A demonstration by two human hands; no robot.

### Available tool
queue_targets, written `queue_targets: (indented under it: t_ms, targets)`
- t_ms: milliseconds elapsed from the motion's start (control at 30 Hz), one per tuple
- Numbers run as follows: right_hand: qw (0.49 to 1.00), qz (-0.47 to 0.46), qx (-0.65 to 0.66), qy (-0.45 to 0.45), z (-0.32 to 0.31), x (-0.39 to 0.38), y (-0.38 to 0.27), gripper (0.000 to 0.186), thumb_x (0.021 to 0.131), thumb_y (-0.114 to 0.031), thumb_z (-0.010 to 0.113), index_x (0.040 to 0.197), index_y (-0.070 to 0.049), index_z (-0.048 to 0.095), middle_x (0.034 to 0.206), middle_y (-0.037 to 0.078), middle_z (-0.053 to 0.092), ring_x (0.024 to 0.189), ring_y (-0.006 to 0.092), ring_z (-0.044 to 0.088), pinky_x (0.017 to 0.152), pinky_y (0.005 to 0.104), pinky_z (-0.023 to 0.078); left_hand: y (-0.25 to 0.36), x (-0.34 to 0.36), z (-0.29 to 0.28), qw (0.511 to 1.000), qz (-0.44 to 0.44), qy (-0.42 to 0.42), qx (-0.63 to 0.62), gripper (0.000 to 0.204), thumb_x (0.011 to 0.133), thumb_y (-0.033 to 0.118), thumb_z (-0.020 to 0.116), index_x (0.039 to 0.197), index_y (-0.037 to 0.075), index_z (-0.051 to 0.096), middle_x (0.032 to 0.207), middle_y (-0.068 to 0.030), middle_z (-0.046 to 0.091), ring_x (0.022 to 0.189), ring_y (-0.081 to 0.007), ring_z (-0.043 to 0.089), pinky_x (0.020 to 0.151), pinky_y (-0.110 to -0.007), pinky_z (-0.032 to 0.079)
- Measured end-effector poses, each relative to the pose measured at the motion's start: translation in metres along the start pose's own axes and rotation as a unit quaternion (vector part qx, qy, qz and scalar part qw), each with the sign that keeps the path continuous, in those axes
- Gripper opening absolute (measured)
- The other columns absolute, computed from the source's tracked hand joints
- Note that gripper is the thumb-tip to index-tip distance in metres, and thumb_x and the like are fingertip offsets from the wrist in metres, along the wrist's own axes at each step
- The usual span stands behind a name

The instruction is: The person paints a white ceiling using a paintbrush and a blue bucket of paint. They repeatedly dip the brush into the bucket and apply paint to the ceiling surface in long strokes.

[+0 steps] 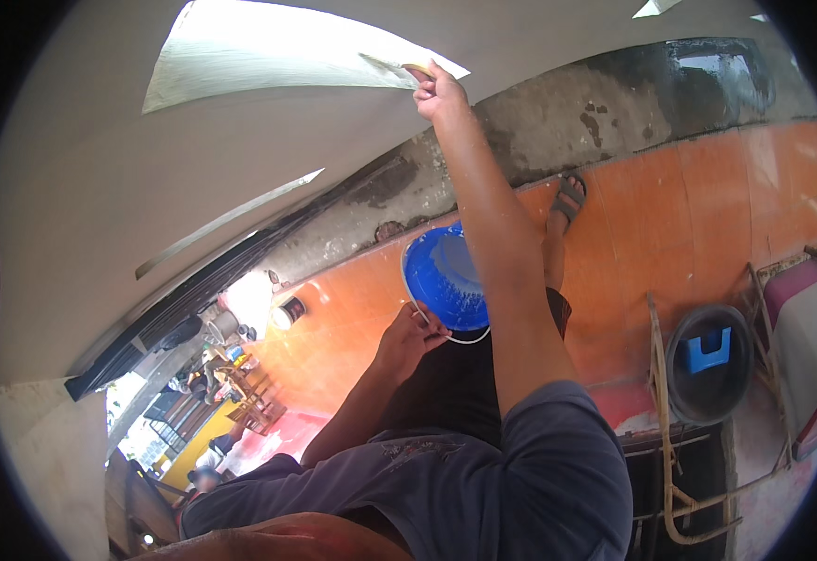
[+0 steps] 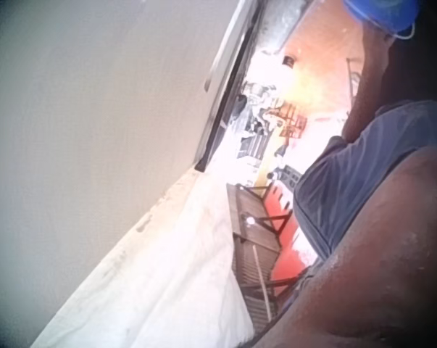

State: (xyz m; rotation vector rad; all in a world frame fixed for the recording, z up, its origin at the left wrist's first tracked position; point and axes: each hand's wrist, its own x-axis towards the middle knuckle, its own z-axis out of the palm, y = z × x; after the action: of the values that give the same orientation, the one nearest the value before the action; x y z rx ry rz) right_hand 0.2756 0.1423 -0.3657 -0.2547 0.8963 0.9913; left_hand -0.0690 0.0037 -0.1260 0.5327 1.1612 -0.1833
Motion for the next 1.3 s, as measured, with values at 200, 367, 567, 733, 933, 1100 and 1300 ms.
queue_targets:
  t_ms: [200,367,567,733,933,1100,1300]
  targets:
    - [0.973,-0.082,-0.127,0.174,-0.02,0.01,-0.015,0.018,0.103,-0.024,0.054,0.114,-0.01,0.054,0.106,0.018,0.071,0.049,0.0021,0.035,0.043,0.0191,0.026,0.0,0.003,-0.005,1.0,-0.009,0.008,-0.023,0.019,0.097,0.024,0.047,0.114,0.016,0.049,0.098,-0.0059,0.056,0.105,-0.0261,0.058,0.103,-0.05,0.04]
    - [0.989,-0.056,-0.045,0.131,-0.016,0.005,-0.017,0.018,0.102,-0.026,0.056,0.115,-0.012,0.055,0.112,0.017,0.07,0.048,0.0011,0.037,0.044,0.0188,0.025,-0.001,0.006,-0.006,1.0,0.0,0.003,-0.004,0.019,0.097,0.026,0.048,0.113,0.015,0.049,0.097,-0.006,0.055,0.105,-0.0265,0.058,0.102,-0.05,0.041]
    - [0.989,-0.034,-0.053,0.13,-0.003,0.027,0.004,0.022,0.102,-0.029,0.056,0.115,-0.011,0.054,0.112,0.015,0.07,0.049,0.0014,0.037,0.044,0.0192,0.025,0.001,0.008,-0.005,1.0,0.0,0.007,-0.014,0.018,0.098,0.026,0.047,0.112,0.015,0.049,0.097,-0.0056,0.055,0.105,-0.0259,0.058,0.102,-0.049,0.041]
    - [0.957,-0.098,-0.117,0.248,-0.03,0.021,-0.022,0.02,0.101,-0.028,0.057,0.112,-0.012,0.056,0.107,0.013,0.072,0.048,0.0029,0.035,0.043,0.02,0.025,0.004,0.007,-0.004,1.0,-0.008,0.009,-0.008,0.018,0.101,0.029,0.045,0.112,0.016,0.049,0.096,-0.0051,0.055,0.105,-0.025,0.058,0.102,-0.048,0.042]
    - [0.994,-0.044,-0.093,0.031,-0.04,0.013,-0.004,0.017,0.1,-0.024,0.059,0.111,-0.011,0.056,0.095,0.011,0.072,0.054,0.004,0.04,0.046,0.0213,0.029,0.009,0.008,0.003,0.999,-0.011,0.008,-0.034,0.03,0.086,0.008,0.049,0.114,0.012,0.042,0.096,-0.0066,0.054,0.103,-0.0248,0.057,0.103,-0.047,0.041]
    - [0.944,-0.123,-0.222,0.212,-0.061,0.014,-0.024,0.015,0.1,-0.023,0.06,0.107,-0.011,0.057,0.097,0.011,0.071,0.054,0.0041,0.04,0.045,0.0196,0.028,0.01,0.009,0.003,0.999,-0.008,0.007,-0.03,0.029,0.086,0.008,0.049,0.113,0.012,0.042,0.096,-0.0066,0.054,0.101,-0.0244,0.057,0.103,-0.048,0.04]
    - [0.975,-0.156,-0.137,0.082,-0.042,-0.007,-0.031,0.015,0.099,-0.025,0.062,0.104,-0.011,0.058,0.091,0.009,0.07,0.056,0.0046,0.042,0.045,0.0201,0.029,0.001,0.014,-0.002,1.0,0.005,-0.006,0.01,0.027,0.091,0.024,0.054,0.115,0.014,0.046,0.099,-0.0066,0.055,0.104,-0.0252,0.058,0.102,-0.048,0.044]
